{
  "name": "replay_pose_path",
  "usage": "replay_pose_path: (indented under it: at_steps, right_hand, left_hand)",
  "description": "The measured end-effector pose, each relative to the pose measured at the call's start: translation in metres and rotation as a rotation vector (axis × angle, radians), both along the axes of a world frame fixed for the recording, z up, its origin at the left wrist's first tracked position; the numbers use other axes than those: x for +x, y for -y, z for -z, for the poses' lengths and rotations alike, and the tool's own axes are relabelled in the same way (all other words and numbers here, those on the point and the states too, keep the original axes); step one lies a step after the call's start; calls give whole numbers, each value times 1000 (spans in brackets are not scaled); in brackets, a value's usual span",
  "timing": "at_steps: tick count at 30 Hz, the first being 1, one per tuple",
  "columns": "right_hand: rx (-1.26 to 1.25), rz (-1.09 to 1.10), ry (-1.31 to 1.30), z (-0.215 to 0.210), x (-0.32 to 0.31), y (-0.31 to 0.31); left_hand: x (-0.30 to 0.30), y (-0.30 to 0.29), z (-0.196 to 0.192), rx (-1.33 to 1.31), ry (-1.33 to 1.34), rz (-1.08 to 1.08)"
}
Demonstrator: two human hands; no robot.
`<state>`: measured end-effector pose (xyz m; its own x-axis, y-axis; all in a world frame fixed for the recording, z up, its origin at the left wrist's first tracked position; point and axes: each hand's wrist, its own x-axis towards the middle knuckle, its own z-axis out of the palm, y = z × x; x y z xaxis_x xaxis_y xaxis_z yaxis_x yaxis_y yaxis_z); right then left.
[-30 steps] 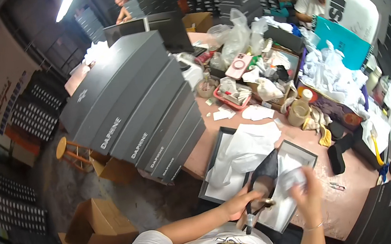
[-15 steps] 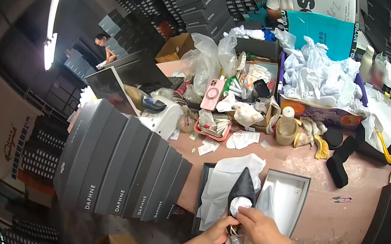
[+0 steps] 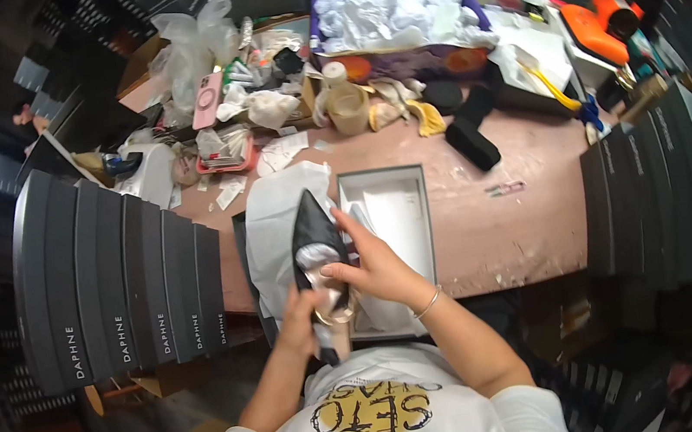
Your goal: Packaging pairs of high-heeled shoes into boxes using tissue paper and protective bags.
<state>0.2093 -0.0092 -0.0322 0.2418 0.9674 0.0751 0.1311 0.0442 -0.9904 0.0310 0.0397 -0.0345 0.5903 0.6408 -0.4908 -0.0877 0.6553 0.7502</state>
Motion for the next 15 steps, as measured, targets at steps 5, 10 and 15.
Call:
replay_pose_path:
  at_steps: [5,10,15]
  right_hand:
    - [-303,-107,637,23,-15,70]
    - [-398,150,843,68,-26,44]
    - [-231,229,-144,43,18,46]
  left_hand:
    - [-28,-58,26,921,-340,-326]
    - [-8,-8,12,724,-109,57]
    - [-16,39,13,963,-192,133]
